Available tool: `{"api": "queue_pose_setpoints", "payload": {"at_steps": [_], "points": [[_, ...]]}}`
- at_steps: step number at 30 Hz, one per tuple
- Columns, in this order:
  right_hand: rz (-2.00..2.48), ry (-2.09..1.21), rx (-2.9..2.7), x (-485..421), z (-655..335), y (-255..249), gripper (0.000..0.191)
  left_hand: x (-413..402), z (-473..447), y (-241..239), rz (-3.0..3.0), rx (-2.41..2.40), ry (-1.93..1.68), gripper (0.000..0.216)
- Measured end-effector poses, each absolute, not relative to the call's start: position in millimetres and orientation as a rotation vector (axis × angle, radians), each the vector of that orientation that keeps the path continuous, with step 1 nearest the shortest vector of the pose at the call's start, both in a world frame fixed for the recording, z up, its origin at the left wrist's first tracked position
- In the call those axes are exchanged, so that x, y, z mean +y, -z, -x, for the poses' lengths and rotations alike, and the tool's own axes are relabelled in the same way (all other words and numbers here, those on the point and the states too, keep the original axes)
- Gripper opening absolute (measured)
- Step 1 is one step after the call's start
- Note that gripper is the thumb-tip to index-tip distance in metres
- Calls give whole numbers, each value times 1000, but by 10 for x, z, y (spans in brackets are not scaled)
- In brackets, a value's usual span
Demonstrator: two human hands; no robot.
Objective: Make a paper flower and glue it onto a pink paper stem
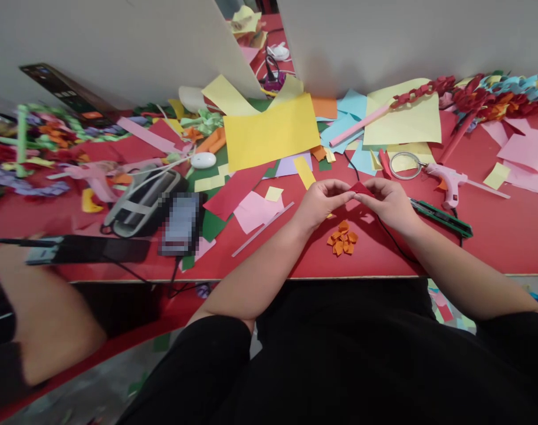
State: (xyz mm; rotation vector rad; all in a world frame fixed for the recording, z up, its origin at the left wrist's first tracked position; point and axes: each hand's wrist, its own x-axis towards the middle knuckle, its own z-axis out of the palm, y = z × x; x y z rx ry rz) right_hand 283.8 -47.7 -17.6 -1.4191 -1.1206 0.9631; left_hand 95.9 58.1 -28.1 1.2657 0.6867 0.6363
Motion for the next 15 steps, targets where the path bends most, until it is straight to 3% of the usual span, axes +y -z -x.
{"api": "queue_pose_setpoints", "payload": {"at_steps": [15], "points": [[1399, -967, -1076, -445, -2895, 190, 48, 571, -958, 264, -1092, 752, -462, 51]]}}
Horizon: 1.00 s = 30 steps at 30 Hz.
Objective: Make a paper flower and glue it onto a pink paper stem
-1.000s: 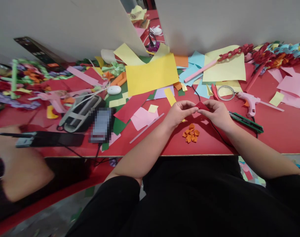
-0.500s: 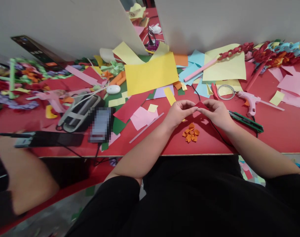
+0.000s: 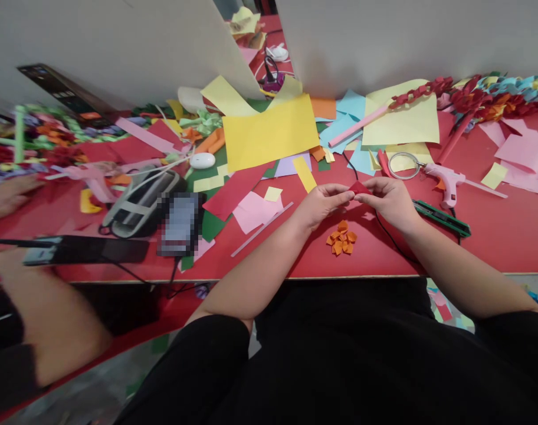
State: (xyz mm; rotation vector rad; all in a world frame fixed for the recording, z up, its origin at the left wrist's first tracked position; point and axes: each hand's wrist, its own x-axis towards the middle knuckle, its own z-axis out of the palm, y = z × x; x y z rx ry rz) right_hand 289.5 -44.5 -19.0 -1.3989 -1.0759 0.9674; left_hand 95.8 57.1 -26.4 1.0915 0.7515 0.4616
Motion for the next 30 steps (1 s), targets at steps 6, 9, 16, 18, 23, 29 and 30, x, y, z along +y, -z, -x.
{"api": "queue_pose_setpoints", "payload": {"at_steps": [6, 9, 16, 18, 23, 29, 30], "points": [[1436, -878, -1148, -460, -2894, 174, 44, 558, -964, 256, -1185, 757, -530, 48], [1442, -865, -1162, -465, -2894, 165, 42, 557, -960, 248, -1236, 760, -557, 49], [1443, -853, -1154, -453, -2873, 156, 41, 539, -955, 256, -1286, 733, -616, 44], [1458, -844, -1146, -451, -2864, 152, 44, 529, -958, 261, -1287, 727, -637, 43], [1456, -870, -1154, -456, -2862, 150, 46, 513, -951, 246, -1330, 714, -680, 39], [1379, -934, -1085, -463, -2843, 107, 43, 511, -947, 232, -1397, 722, -704, 37], [1368, -953, -1068, -463, -2841, 96, 43, 510, -950, 232, -1400, 727, -704, 39]]}}
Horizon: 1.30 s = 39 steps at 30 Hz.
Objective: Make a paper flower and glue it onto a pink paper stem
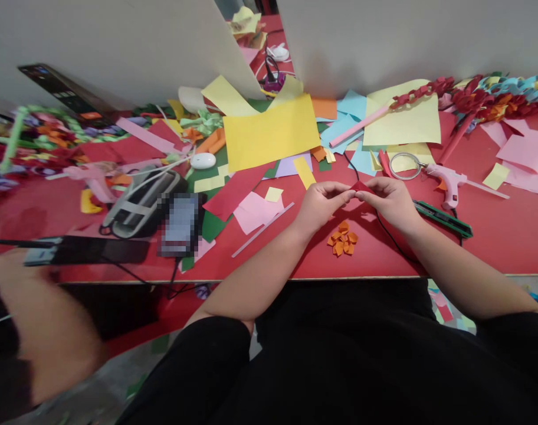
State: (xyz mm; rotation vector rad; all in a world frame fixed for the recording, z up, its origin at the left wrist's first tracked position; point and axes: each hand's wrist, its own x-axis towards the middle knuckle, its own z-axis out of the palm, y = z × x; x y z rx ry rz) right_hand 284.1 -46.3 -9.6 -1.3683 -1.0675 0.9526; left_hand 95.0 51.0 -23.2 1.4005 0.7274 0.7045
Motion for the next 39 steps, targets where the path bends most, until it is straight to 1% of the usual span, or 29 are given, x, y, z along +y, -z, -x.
{"api": "queue_pose_setpoints", "payload": {"at_steps": [4, 7, 23, 30, 33, 39], "points": [[1346, -1006, -1018, -459, -2860, 71, 42, 504, -964, 234, -1380, 711, -688, 45], [1345, -1039, -1002, -458, -2882, 75, 41, 501, -969, 244, -1348, 691, -668, 45], [1309, -1054, -961, -484, -2804, 153, 42, 435, -986, 209, -1422, 705, -765, 31], [1268, -1073, -910, -465, -2827, 153, 47, 470, -999, 251, -1329, 743, -763, 44], [1204, -1075, -883, -448, -2837, 149, 52, 488, -1008, 287, -1279, 742, -795, 45], [1178, -1080, -864, -444, -2819, 120, 43, 503, -1014, 322, -1271, 709, -795, 37]]}}
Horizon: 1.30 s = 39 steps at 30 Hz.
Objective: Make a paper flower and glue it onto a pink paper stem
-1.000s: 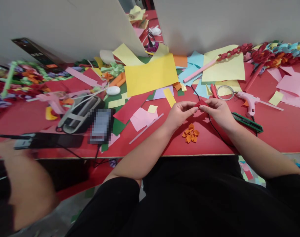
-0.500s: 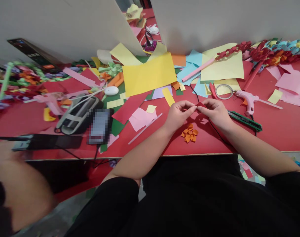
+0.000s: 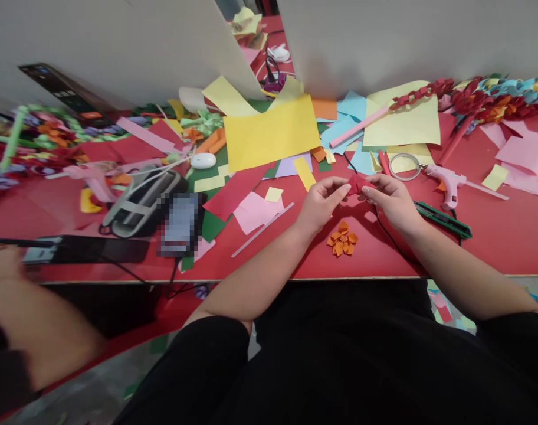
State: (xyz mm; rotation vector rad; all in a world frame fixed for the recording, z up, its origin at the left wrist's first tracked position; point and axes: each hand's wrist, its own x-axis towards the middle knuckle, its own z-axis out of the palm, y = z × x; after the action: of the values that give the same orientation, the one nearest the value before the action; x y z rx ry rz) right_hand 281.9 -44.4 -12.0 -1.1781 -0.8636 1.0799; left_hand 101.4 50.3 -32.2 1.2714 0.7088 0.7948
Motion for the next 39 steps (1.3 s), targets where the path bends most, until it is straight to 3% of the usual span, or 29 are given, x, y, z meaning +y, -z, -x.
{"api": "queue_pose_setpoints", "payload": {"at_steps": [16, 25, 31, 39], "points": [[1267, -998, -966, -436, -2848, 211, 38, 497, -980, 255, -1390, 594, -670, 35], [1419, -249, -1395, -531, -2847, 124, 8, 428, -1020, 313, -1467, 721, -807, 37], [1420, -179, -1669, -540, -2831, 144, 22, 443, -1012, 319, -1223, 503, -681, 45], [1395, -82, -1727, -547, -2893, 115, 27, 515, -995, 304, -1207, 637, -680, 43]]}}
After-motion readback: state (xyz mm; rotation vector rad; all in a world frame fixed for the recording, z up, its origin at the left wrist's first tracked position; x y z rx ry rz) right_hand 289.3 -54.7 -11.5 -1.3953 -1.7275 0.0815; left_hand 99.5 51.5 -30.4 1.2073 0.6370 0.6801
